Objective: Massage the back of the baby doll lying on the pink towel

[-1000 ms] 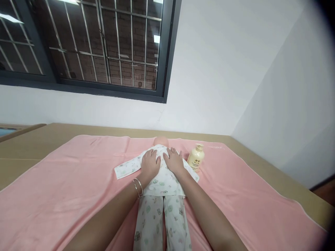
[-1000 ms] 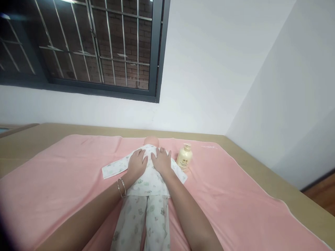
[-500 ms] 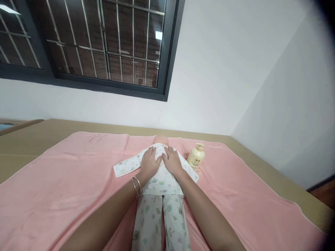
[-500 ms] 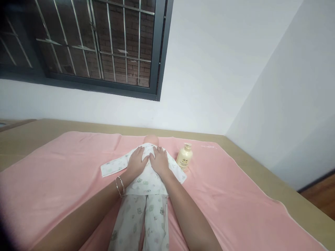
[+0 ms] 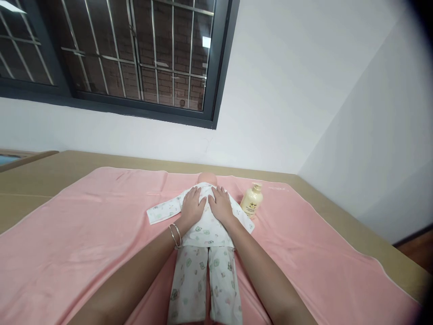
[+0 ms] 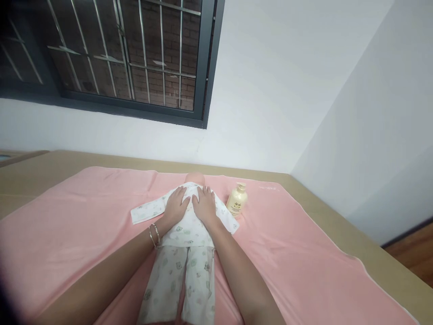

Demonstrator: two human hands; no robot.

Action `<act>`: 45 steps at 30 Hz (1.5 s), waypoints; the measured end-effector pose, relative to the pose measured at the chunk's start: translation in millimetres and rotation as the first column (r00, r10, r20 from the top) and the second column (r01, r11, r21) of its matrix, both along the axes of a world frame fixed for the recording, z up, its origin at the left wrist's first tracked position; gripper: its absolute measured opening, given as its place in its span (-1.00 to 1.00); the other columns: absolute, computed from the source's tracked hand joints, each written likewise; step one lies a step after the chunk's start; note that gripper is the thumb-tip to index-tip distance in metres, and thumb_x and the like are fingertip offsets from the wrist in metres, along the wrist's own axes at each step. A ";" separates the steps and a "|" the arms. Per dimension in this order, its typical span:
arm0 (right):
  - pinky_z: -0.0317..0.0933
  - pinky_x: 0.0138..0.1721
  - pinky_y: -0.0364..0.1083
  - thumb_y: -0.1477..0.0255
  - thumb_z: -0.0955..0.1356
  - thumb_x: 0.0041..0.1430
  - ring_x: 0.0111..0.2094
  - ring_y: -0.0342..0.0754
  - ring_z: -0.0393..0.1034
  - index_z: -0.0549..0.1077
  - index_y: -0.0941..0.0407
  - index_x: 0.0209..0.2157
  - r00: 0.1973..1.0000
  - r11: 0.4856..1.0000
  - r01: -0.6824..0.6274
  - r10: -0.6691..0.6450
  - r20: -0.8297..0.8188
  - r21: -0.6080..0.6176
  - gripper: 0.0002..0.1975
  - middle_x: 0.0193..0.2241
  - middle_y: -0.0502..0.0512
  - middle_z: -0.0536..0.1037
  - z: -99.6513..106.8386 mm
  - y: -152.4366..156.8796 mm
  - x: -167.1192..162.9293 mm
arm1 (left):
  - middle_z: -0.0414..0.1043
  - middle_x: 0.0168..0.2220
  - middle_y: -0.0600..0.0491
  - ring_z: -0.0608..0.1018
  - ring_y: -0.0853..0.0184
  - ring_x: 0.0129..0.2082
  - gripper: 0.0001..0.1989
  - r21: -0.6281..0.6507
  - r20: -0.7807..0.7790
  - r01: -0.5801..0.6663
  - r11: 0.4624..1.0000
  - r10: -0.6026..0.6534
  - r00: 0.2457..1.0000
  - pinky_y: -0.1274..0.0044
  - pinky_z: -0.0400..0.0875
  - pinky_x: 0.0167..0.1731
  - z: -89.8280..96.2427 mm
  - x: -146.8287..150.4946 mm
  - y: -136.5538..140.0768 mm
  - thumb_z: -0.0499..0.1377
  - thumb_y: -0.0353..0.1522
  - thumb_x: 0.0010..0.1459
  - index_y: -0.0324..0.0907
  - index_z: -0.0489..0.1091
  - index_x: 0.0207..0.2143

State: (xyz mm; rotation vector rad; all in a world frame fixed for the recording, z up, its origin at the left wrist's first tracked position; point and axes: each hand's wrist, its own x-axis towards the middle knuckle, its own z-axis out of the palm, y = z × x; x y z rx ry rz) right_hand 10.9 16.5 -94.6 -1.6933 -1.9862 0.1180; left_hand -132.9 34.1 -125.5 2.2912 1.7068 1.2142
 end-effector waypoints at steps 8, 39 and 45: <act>-0.28 0.30 0.10 0.28 0.08 0.39 0.33 0.12 -0.12 0.20 0.18 0.26 1.000 1.000 -0.008 0.008 -0.001 -0.003 -0.49 0.30 0.24 0.12 0.3 -0.9 -0.8 | 0.29 0.21 -0.16 0.29 0.09 0.24 -0.55 0.013 0.028 0.007 1.000 -0.007 1.000 0.17 0.21 0.22 0.5 -1.8 -1.2 -0.08 -0.25 0.29 -0.25 0.29 0.13; -0.26 0.32 0.11 0.39 0.20 0.27 0.32 0.08 -0.06 0.31 0.17 0.19 0.988 0.991 -0.096 0.106 -0.113 0.093 -0.53 0.28 0.21 0.17 7.6 -10.1 -8.2 | 0.32 0.19 -0.11 0.25 0.12 0.28 -0.61 0.052 0.057 0.036 0.998 -0.039 0.998 0.17 0.12 0.28 -1.9 -3.8 -4.8 -0.06 -0.30 0.28 -0.22 0.34 0.08; -0.21 0.33 0.06 0.45 0.18 0.25 0.29 0.01 0.02 0.33 0.19 0.16 0.971 0.956 -0.049 0.113 -0.210 0.289 -0.54 0.25 0.21 0.22 12.5 -11.9 -5.0 | 0.32 0.19 -0.14 0.28 0.13 0.26 -0.58 0.028 0.039 0.033 0.999 -0.034 0.999 0.21 0.13 0.28 2.7 -3.8 -8.4 -0.07 -0.29 0.29 -0.29 0.33 0.10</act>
